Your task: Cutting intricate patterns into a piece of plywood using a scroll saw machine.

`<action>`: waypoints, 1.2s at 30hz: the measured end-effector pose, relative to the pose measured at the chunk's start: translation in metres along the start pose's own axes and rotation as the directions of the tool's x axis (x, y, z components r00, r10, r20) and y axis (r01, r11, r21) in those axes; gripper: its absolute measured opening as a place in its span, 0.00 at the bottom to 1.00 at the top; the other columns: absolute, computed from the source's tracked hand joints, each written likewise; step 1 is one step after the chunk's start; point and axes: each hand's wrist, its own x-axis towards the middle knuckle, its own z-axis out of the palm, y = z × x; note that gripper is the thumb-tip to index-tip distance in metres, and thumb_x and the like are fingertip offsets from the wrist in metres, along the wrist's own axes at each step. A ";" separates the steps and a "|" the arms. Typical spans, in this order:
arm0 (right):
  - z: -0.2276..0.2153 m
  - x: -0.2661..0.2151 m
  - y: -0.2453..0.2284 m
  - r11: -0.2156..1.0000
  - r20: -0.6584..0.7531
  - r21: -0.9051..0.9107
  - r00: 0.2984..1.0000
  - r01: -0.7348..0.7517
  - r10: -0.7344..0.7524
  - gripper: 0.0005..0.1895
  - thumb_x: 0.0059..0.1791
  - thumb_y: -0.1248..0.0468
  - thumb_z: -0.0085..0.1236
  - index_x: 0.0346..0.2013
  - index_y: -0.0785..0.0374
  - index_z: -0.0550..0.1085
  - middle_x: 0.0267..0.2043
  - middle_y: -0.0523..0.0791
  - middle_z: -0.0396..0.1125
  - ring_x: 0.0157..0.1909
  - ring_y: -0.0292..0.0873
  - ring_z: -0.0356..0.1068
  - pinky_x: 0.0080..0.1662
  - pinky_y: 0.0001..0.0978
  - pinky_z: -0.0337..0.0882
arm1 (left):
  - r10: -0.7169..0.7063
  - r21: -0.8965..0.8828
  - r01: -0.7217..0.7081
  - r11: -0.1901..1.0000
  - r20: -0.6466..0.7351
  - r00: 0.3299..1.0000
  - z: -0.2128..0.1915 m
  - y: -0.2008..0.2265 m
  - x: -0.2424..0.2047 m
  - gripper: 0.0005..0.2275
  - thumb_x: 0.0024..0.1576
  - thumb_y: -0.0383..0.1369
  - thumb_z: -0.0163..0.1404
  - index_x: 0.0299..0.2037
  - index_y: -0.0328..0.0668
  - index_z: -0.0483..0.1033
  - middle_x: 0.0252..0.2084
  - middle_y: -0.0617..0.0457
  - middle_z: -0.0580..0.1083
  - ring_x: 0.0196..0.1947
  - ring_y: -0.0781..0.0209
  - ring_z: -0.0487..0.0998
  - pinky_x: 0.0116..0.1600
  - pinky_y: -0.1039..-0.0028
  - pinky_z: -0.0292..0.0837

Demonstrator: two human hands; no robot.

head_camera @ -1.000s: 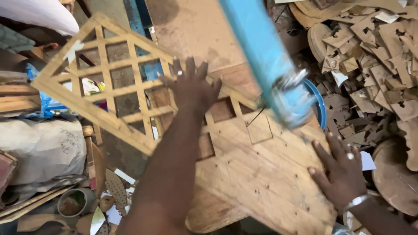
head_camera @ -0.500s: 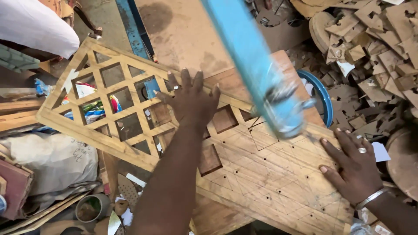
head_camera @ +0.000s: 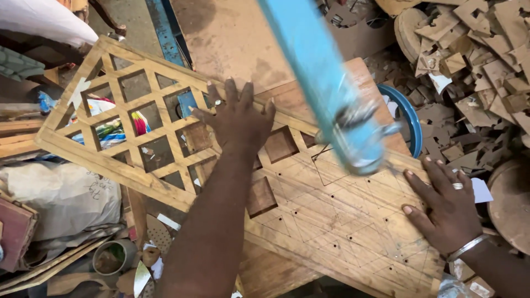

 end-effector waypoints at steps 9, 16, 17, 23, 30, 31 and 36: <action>-0.003 0.004 -0.005 1.000 -0.021 0.012 0.999 0.024 -0.024 0.37 0.44 0.46 0.53 0.67 0.51 0.67 0.75 0.56 0.53 0.74 0.59 0.53 0.71 0.58 0.46 | 0.005 -0.024 -0.006 1.000 -0.007 1.000 0.001 0.000 0.006 0.30 0.60 0.59 0.35 0.71 0.63 0.56 0.77 0.49 0.46 0.77 0.37 0.35 0.64 0.18 0.25; 0.001 0.002 -0.003 1.000 -0.034 0.013 0.999 0.025 -0.024 0.36 0.45 0.46 0.53 0.67 0.51 0.66 0.75 0.55 0.52 0.74 0.60 0.52 0.70 0.60 0.47 | 0.002 -0.029 -0.002 1.000 -0.007 1.000 0.003 -0.001 0.010 0.31 0.60 0.61 0.35 0.72 0.63 0.56 0.77 0.52 0.47 0.77 0.39 0.35 0.65 0.18 0.27; 0.001 0.002 -0.004 1.000 -0.030 0.013 0.999 0.019 -0.019 0.36 0.45 0.46 0.53 0.67 0.52 0.66 0.75 0.56 0.52 0.74 0.60 0.52 0.70 0.60 0.46 | 0.007 -0.029 -0.007 1.000 -0.021 1.000 0.003 -0.001 0.010 0.31 0.60 0.61 0.35 0.72 0.62 0.57 0.77 0.52 0.47 0.77 0.39 0.35 0.65 0.18 0.27; -0.001 0.004 -0.007 1.000 -0.028 0.016 0.999 0.025 -0.025 0.36 0.45 0.47 0.53 0.67 0.55 0.67 0.74 0.56 0.53 0.74 0.61 0.52 0.69 0.59 0.48 | 0.008 -0.075 -0.011 0.997 -0.038 0.999 -0.002 0.000 0.009 0.31 0.60 0.60 0.37 0.71 0.62 0.59 0.77 0.51 0.49 0.78 0.39 0.38 0.67 0.20 0.28; -0.002 0.006 -0.010 0.999 -0.035 0.010 0.999 0.036 -0.035 0.35 0.45 0.48 0.53 0.65 0.57 0.68 0.74 0.57 0.53 0.73 0.61 0.53 0.69 0.56 0.48 | 0.011 -0.074 -0.016 0.997 -0.067 0.998 -0.001 0.000 0.015 0.30 0.59 0.60 0.39 0.69 0.61 0.60 0.76 0.50 0.51 0.76 0.39 0.38 0.65 0.19 0.28; -0.002 0.006 -0.010 0.999 -0.030 0.015 0.999 0.033 -0.033 0.35 0.45 0.48 0.53 0.66 0.57 0.68 0.74 0.57 0.53 0.73 0.61 0.53 0.69 0.56 0.48 | 0.018 -0.074 -0.023 0.997 -0.070 0.997 -0.001 0.000 0.016 0.30 0.58 0.60 0.40 0.69 0.60 0.61 0.75 0.50 0.51 0.76 0.39 0.39 0.65 0.19 0.29; 0.002 0.003 -0.006 1.000 -0.008 0.003 1.000 0.024 -0.024 0.36 0.46 0.48 0.52 0.66 0.57 0.67 0.74 0.57 0.53 0.73 0.62 0.52 0.68 0.57 0.48 | 0.017 -0.088 -0.022 0.996 -0.061 0.998 -0.006 0.001 0.015 0.28 0.60 0.59 0.41 0.68 0.58 0.64 0.75 0.49 0.53 0.77 0.40 0.40 0.66 0.20 0.30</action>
